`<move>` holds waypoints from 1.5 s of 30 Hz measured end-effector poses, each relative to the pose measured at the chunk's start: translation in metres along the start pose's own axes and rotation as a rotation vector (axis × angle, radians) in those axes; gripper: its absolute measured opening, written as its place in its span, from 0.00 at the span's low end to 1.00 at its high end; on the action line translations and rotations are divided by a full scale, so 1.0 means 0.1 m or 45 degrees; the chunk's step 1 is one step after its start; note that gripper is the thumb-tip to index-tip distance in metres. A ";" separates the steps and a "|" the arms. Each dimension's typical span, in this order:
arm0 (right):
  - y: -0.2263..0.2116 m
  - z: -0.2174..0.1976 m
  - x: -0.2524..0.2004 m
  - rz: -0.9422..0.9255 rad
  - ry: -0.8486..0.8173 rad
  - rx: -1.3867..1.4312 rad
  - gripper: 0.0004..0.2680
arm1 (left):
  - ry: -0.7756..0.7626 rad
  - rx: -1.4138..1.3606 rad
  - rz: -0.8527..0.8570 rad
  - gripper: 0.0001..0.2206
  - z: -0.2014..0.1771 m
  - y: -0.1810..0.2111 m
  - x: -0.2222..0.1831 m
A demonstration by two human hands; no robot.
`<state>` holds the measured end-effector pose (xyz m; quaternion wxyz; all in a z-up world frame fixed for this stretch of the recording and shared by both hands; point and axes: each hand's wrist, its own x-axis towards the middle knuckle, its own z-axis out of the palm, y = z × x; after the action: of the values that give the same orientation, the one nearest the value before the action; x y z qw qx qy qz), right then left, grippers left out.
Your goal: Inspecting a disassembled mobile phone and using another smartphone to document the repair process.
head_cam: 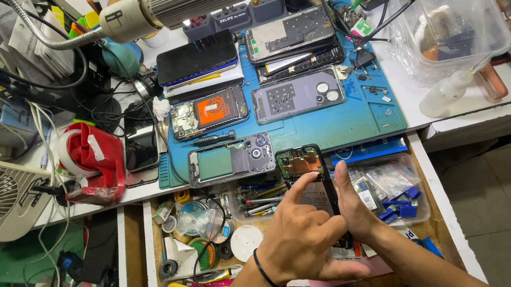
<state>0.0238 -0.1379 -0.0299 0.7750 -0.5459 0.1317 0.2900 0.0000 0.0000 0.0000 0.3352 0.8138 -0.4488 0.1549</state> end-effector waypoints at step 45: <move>0.19 -0.28 0.19 0.050 -0.362 0.394 0.38 | -0.002 0.220 -0.035 0.28 -0.13 0.12 0.25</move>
<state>0.0305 -0.1535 -0.0650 0.8546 -0.3714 0.0746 0.3552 0.0046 -0.0111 0.0281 0.2653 0.8459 -0.4227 0.1880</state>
